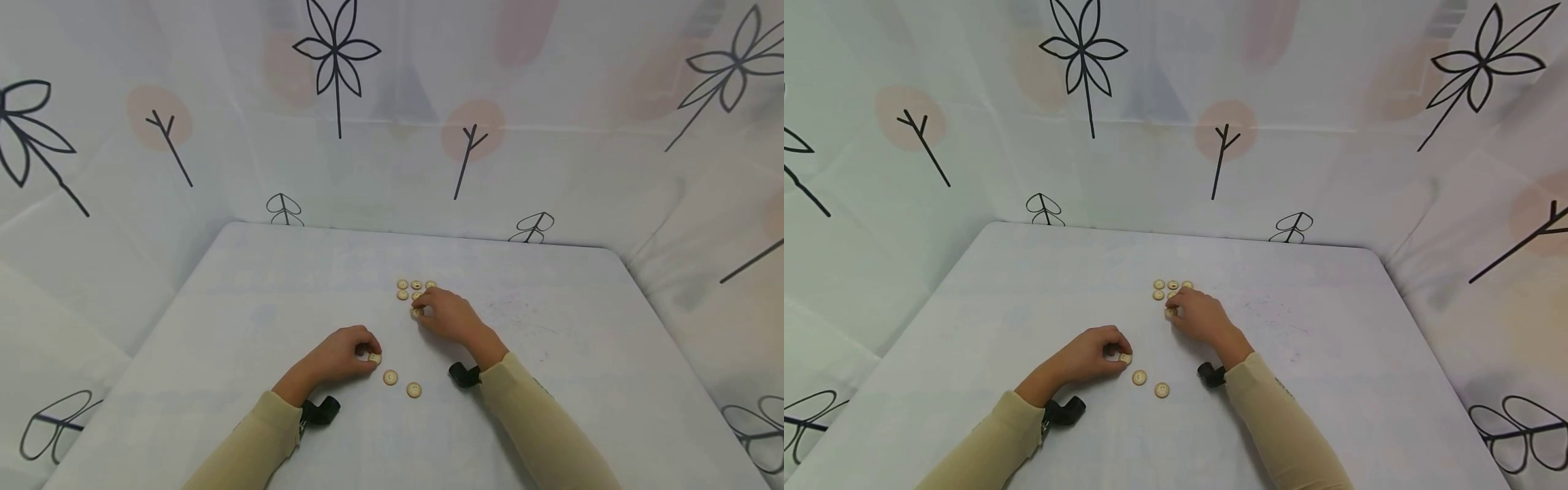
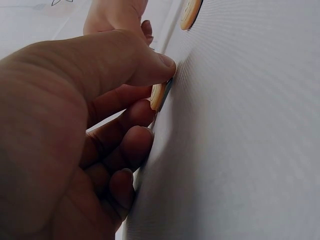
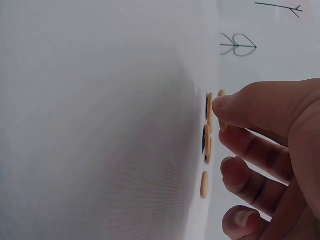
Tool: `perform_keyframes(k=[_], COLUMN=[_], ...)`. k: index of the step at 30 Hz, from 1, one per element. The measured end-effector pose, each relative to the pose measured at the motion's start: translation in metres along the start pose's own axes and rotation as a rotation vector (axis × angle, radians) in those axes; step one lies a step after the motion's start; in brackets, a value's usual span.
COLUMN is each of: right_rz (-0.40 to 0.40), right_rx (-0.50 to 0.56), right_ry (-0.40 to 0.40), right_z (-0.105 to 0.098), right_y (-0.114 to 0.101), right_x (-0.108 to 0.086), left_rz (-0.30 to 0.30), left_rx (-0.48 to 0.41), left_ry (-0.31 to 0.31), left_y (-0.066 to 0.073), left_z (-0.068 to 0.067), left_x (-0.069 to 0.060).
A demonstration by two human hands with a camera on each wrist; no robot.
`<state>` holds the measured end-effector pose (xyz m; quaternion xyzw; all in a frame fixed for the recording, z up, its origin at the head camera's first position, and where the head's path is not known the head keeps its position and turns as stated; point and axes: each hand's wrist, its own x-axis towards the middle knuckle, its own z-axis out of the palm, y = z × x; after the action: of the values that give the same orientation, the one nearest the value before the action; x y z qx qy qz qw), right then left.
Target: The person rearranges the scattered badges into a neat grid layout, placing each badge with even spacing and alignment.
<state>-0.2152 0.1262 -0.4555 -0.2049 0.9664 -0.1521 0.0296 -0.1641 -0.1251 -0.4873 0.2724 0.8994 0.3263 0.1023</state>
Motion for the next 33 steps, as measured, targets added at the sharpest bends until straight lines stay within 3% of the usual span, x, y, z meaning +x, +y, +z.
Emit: perform_keyframes(k=[33], right_rz=[0.182], right_rx=[0.034], right_ry=[-0.001], right_z=[-0.008], right_y=[0.022], right_x=[0.015], left_rz=[-0.016], left_rx=[-0.011], left_ry=[-0.001], left_y=[0.001], left_z=[0.000], left_x=[-0.001])
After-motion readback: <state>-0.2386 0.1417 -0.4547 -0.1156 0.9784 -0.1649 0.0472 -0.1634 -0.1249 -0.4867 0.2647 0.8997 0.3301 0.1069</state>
